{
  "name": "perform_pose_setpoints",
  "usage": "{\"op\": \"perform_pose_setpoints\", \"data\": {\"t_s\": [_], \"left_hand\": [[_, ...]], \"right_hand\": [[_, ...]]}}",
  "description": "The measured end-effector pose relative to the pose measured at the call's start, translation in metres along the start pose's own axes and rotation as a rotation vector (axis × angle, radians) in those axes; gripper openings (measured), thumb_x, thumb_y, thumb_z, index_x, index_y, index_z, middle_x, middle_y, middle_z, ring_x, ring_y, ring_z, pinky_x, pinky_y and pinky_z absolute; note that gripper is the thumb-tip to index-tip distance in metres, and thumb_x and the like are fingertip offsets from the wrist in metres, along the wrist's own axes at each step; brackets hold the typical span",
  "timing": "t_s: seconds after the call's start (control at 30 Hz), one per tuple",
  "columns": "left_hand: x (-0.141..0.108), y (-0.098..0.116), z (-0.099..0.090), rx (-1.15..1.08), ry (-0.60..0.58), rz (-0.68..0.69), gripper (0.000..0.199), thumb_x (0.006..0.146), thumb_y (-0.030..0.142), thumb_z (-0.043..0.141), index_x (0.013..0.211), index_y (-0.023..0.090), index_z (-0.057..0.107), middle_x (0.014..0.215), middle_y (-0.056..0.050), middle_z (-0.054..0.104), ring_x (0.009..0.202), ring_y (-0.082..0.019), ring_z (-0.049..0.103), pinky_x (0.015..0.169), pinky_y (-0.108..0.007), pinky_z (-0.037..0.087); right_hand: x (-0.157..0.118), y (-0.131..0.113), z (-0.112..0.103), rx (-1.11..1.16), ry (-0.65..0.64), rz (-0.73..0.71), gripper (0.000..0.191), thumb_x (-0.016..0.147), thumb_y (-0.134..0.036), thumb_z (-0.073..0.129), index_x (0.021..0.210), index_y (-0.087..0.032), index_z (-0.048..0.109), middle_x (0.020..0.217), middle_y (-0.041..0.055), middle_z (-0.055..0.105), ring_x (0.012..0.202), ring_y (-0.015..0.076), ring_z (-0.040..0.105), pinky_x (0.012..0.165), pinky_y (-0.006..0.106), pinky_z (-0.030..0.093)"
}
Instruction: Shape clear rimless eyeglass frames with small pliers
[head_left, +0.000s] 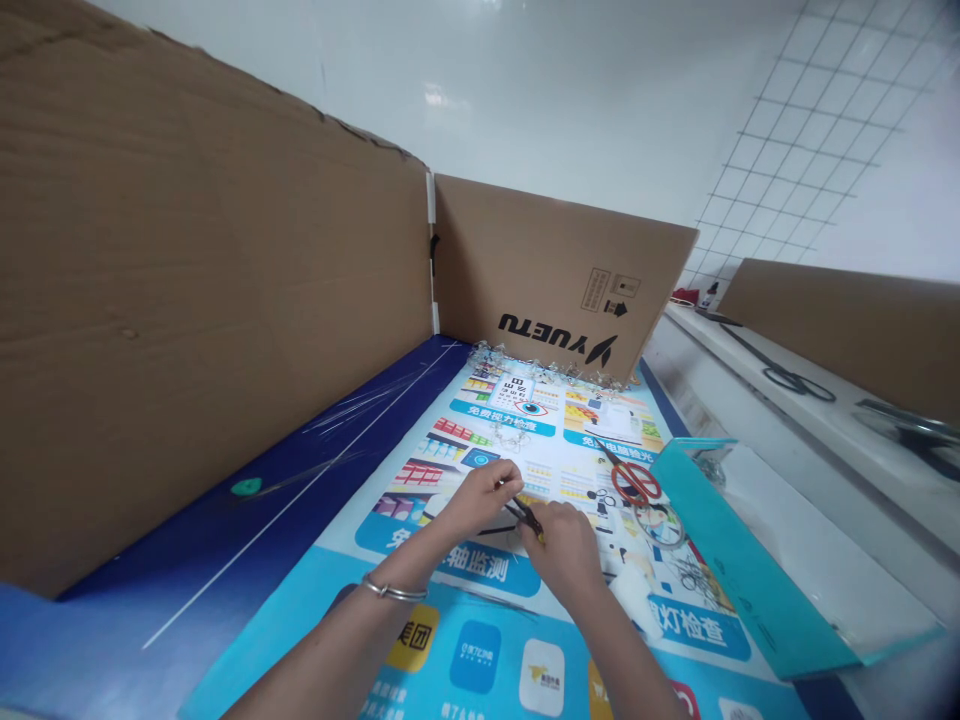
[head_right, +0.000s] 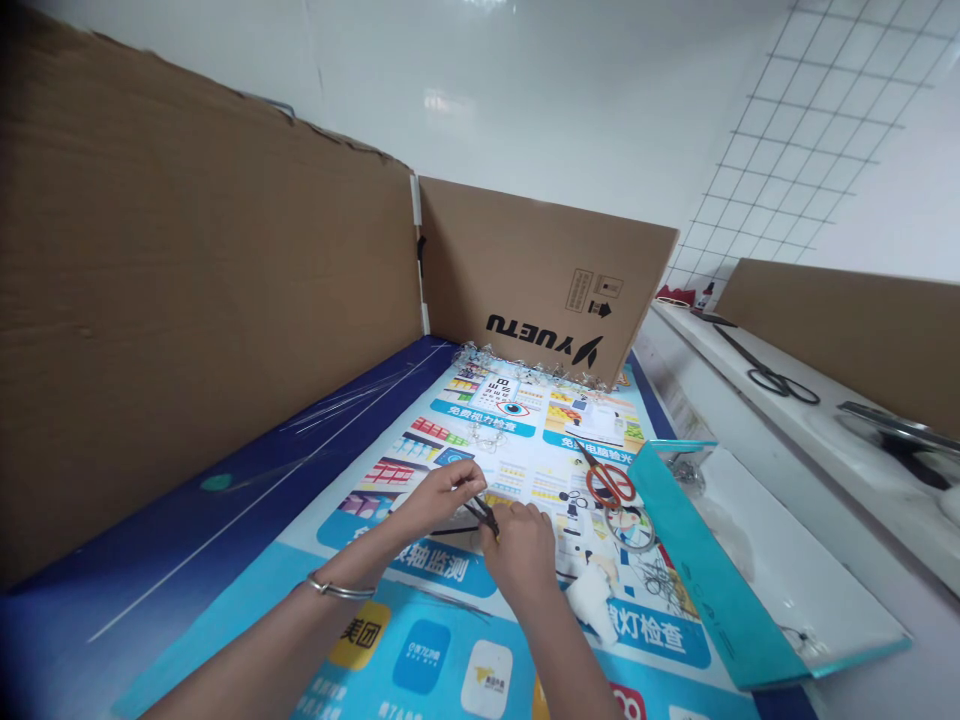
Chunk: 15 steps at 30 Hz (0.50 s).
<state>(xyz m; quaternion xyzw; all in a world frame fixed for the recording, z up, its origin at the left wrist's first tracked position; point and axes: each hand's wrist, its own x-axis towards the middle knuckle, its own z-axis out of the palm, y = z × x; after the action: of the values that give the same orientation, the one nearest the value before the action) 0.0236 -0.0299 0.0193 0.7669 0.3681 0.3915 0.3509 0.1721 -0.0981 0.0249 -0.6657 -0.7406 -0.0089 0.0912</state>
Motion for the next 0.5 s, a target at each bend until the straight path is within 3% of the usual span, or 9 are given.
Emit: {"op": "perform_pose_setpoints", "data": {"t_s": [0.5], "left_hand": [[-0.0009, 0.0021, -0.0008, -0.002, 0.009, -0.010, 0.013, 0.078, 0.023, 0.043, 0.070, 0.017, 0.052, 0.068, 0.001, 0.053, 0.067, -0.012, 0.048, 0.062, -0.022, 0.036]], "right_hand": [[-0.0005, -0.0018, -0.0020, -0.011, -0.021, 0.002, 0.023, 0.082, -0.039, 0.041, 0.085, -0.021, 0.056, 0.085, 0.0035, 0.060, 0.080, 0.0170, 0.050, 0.066, 0.027, 0.028]]}}
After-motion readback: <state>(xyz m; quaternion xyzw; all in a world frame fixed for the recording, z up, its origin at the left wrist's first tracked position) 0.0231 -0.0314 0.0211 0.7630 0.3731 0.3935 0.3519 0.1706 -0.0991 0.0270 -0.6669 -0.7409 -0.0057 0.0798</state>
